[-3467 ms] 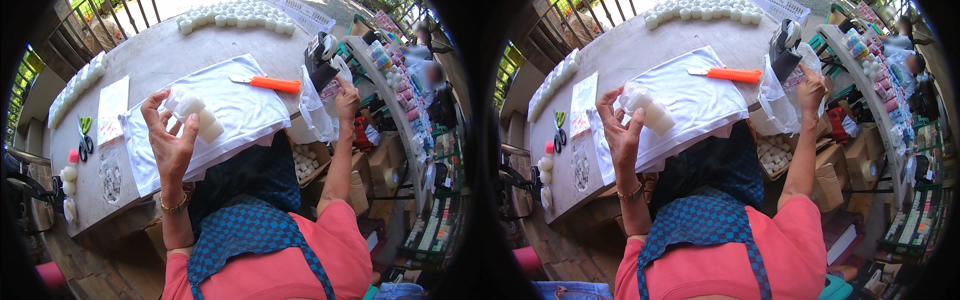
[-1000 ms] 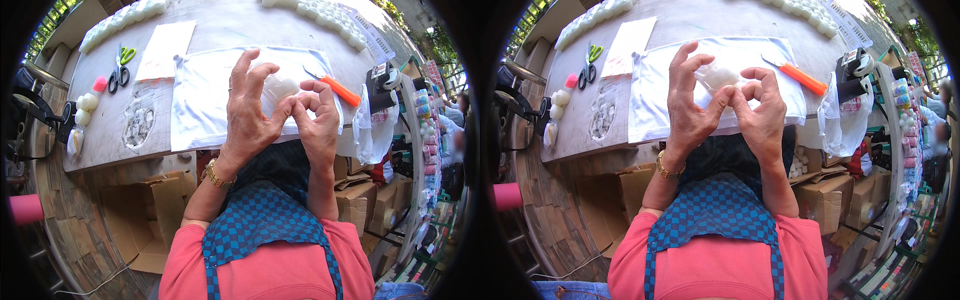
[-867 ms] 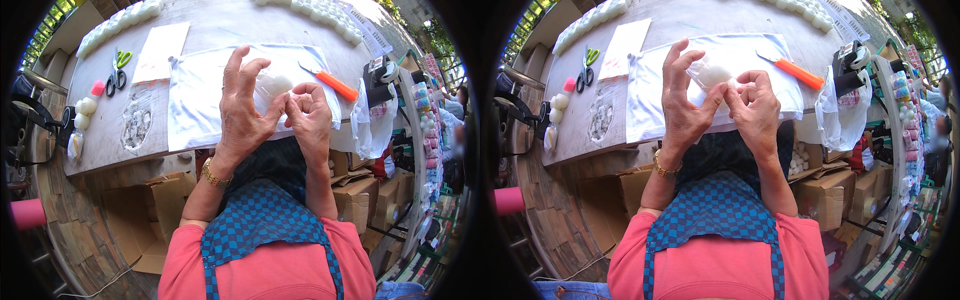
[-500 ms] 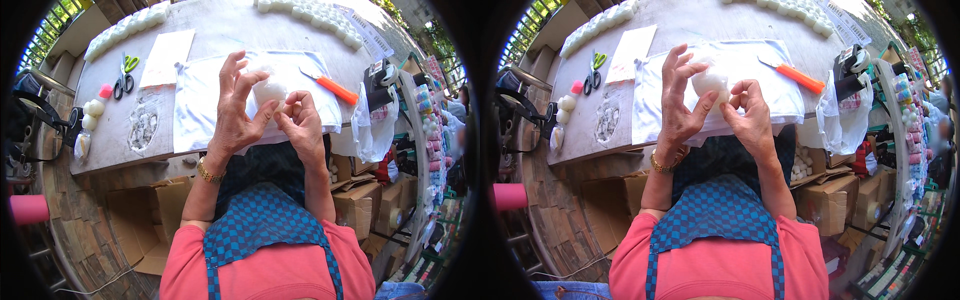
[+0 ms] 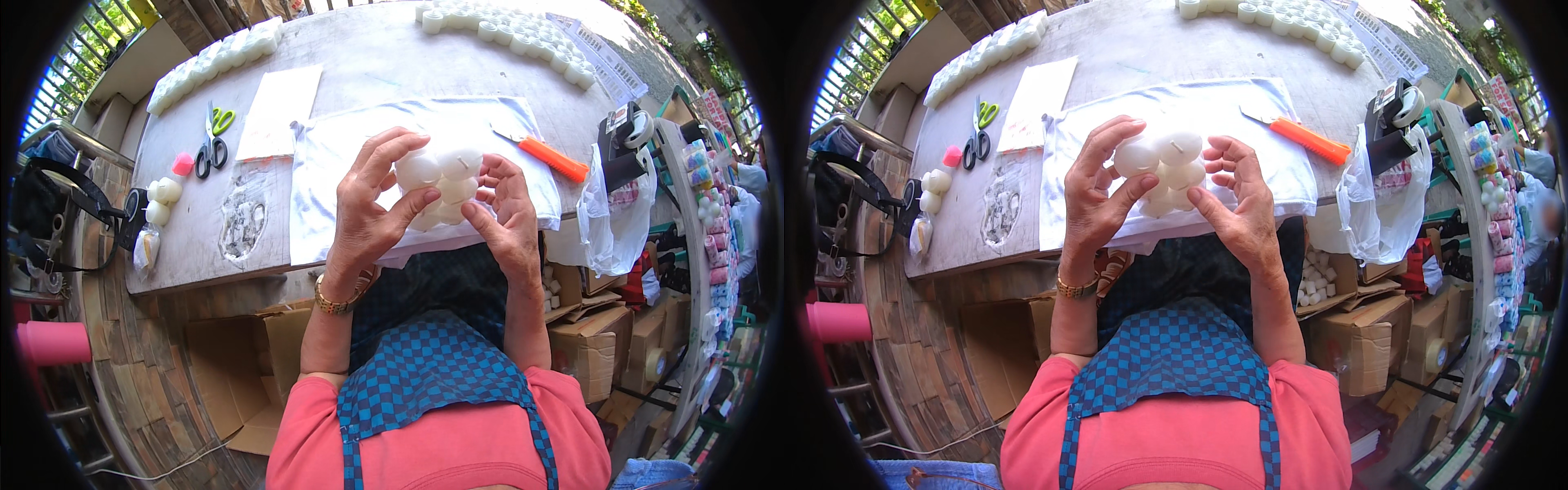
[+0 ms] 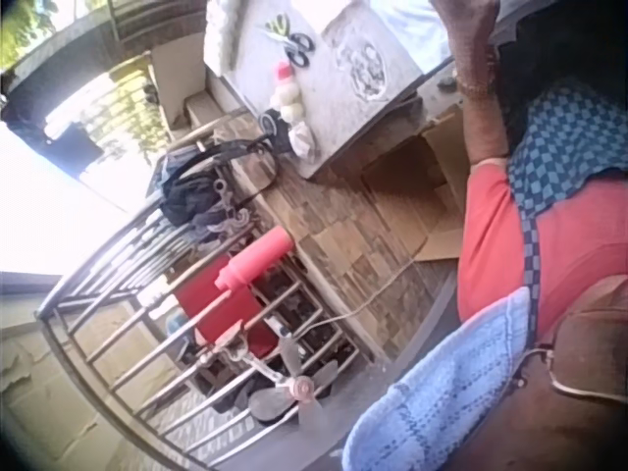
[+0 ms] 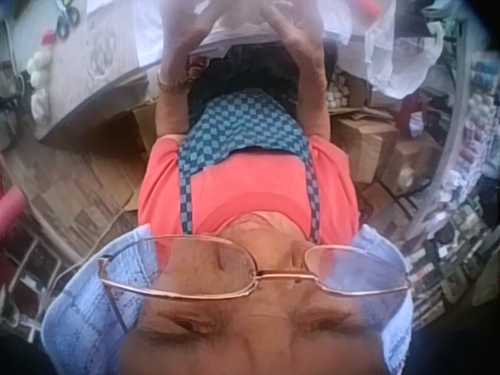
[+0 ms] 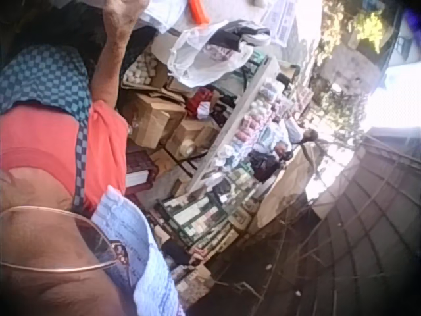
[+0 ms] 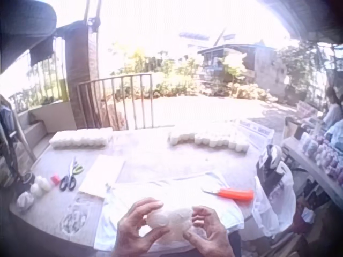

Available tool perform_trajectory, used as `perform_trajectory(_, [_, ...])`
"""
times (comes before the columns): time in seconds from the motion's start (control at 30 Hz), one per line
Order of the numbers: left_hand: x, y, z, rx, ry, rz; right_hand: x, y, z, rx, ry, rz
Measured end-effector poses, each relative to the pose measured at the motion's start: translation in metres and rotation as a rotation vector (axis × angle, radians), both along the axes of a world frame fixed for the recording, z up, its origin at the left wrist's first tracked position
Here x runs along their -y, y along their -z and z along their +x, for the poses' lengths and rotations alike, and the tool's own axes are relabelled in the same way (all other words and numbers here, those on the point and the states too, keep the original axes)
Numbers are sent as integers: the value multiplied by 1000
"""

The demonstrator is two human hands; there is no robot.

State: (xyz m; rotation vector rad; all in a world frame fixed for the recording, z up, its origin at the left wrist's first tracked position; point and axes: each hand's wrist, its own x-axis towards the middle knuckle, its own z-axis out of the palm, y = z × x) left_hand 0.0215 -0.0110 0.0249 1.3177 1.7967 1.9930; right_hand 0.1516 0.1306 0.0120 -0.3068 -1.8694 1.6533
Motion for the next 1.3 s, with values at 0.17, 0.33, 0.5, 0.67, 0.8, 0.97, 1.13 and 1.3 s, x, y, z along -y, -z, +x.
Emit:
perform_trajectory(0.17, [-6, 16, -16, -217, -70, 27, 11, 2, -3, 64, 38, 114])
perform_trajectory(0.33, [0, -17, 18, -307, -361, -200, 41, 10, -7, 16, 245, 503])
perform_trajectory(0.5, [4, -8, 11, 42, -195, 2, 10, -16, -2, -33, -23, 475])
perform_trajectory(0.67, [-1, -1, -1, -130, -72, 4, -7, -53, -24, -68, -112, 490])
perform_trajectory(0.8, [-3, -1, 1, -193, -40, 49, -25, -71, -36, -78, -377, 715])
perform_trajectory(0.97, [-2, 2, 5, -189, -92, 73, -21, -81, -32, 14, -338, 600])
perform_trajectory(1.13, [1, 7, 0, -234, -64, 92, -16, -66, -23, -130, -216, 734])
perform_trajectory(1.3, [1, 8, -3, -227, -66, 201, -11, -70, -18, -138, -313, 634])
